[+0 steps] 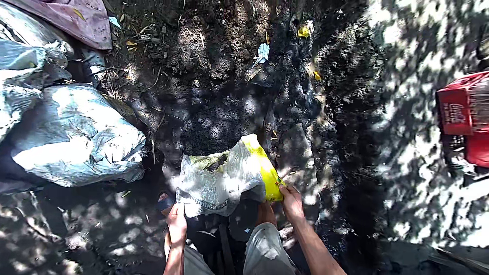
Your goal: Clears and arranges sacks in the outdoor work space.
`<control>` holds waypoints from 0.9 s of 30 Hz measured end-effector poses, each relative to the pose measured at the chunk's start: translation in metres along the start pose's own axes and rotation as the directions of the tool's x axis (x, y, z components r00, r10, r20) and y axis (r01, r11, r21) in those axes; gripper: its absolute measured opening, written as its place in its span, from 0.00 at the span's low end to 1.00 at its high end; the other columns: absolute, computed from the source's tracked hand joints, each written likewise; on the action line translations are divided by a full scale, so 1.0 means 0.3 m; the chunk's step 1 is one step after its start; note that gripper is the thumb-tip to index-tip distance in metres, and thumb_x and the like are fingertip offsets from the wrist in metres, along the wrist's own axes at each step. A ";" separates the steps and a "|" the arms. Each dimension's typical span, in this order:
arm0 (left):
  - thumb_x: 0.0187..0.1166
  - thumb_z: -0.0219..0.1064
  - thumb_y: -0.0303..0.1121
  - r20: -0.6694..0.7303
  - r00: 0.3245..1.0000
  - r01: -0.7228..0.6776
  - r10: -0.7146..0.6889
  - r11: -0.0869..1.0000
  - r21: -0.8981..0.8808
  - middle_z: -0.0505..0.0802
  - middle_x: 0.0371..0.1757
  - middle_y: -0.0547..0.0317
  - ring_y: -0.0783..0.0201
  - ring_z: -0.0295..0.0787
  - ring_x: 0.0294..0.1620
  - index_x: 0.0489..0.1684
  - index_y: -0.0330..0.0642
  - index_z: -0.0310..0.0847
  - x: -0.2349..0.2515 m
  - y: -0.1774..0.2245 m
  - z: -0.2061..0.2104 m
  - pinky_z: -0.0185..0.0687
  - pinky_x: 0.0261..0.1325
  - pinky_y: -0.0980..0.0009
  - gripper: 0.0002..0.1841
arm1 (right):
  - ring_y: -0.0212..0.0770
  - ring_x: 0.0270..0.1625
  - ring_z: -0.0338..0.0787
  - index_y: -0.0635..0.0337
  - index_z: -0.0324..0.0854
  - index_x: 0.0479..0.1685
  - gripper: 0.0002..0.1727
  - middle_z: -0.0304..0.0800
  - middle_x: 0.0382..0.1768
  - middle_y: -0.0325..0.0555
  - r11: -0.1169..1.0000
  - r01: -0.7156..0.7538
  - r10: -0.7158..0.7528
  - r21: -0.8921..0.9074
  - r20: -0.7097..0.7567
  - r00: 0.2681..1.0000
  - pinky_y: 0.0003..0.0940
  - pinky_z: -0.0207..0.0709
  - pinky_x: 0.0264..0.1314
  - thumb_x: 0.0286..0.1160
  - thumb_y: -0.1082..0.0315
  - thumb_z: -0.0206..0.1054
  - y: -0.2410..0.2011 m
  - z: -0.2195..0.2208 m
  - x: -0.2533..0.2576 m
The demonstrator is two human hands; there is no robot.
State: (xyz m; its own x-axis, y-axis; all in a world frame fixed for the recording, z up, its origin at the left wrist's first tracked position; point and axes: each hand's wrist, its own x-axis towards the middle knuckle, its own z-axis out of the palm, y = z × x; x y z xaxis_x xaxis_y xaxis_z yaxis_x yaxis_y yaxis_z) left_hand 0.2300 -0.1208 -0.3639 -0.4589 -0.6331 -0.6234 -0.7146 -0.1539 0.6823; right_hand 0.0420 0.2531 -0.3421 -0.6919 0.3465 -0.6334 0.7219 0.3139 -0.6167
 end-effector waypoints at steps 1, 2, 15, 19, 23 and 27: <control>0.89 0.61 0.33 -0.025 1.000 0.013 -0.012 0.999 0.044 0.96 0.38 0.56 0.67 0.93 0.42 0.42 0.37 0.92 0.013 0.039 0.014 0.90 0.55 0.62 0.13 | 0.40 0.40 0.92 0.63 0.86 0.45 0.13 0.92 0.36 0.48 1.000 0.008 -0.008 -0.023 0.000 1.000 0.43 0.88 0.49 0.86 0.63 0.61 -0.030 0.014 0.021; 0.89 0.61 0.35 -0.048 0.998 0.035 -0.031 0.996 0.084 0.96 0.38 0.55 0.66 0.93 0.42 0.41 0.37 0.92 0.030 0.081 0.026 0.90 0.55 0.60 0.14 | 0.42 0.39 0.91 0.64 0.86 0.43 0.15 0.90 0.35 0.49 1.000 0.009 -0.009 -0.027 -0.014 1.000 0.46 0.87 0.48 0.86 0.61 0.61 -0.067 0.038 0.044; 0.77 0.66 0.36 0.048 0.963 0.182 -0.264 0.773 0.608 0.92 0.50 0.32 0.35 0.90 0.56 0.47 0.33 0.87 0.559 0.231 0.239 0.82 0.57 0.31 0.14 | 0.61 0.61 0.88 0.68 0.87 0.52 0.25 0.89 0.57 0.66 0.712 -0.244 0.303 -0.659 -0.026 0.953 0.65 0.78 0.61 0.75 0.51 0.69 -0.267 0.360 0.506; 0.79 0.67 0.44 0.029 0.971 0.172 -0.237 0.779 0.603 0.94 0.54 0.38 0.40 0.90 0.62 0.50 0.39 0.91 0.566 0.209 0.220 0.81 0.66 0.35 0.17 | 0.61 0.61 0.89 0.67 0.87 0.49 0.25 0.89 0.55 0.65 0.689 -0.237 0.304 -0.684 -0.024 0.952 0.65 0.79 0.61 0.73 0.50 0.70 -0.264 0.358 0.500; 0.80 0.69 0.57 0.062 0.977 0.158 -0.205 0.885 0.438 0.89 0.68 0.37 0.45 0.85 0.73 0.75 0.36 0.79 0.433 0.188 0.153 0.76 0.79 0.42 0.35 | 0.60 0.62 0.88 0.66 0.86 0.53 0.26 0.88 0.57 0.65 0.834 -0.150 0.189 -0.531 0.018 0.982 0.63 0.79 0.65 0.84 0.48 0.63 -0.201 0.285 0.390; 0.83 0.71 0.45 0.137 0.973 0.161 -0.187 0.970 0.181 0.96 0.48 0.49 0.58 0.94 0.51 0.54 0.38 0.90 0.184 0.211 0.059 0.89 0.62 0.53 0.18 | 0.55 0.51 0.90 0.67 0.85 0.51 0.23 0.90 0.47 0.63 0.960 -0.103 0.131 -0.260 0.092 0.987 0.61 0.83 0.57 0.87 0.52 0.58 -0.057 0.195 0.213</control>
State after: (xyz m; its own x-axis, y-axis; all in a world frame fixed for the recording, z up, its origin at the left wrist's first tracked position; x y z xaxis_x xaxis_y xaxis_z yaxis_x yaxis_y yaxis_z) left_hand 0.1501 -0.1520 -0.3618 -0.3854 -0.4829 -0.7863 -0.8628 -0.1134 0.4926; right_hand -0.0153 0.2183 -0.3993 -0.5898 0.3014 -0.7492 0.7682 0.4955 -0.4054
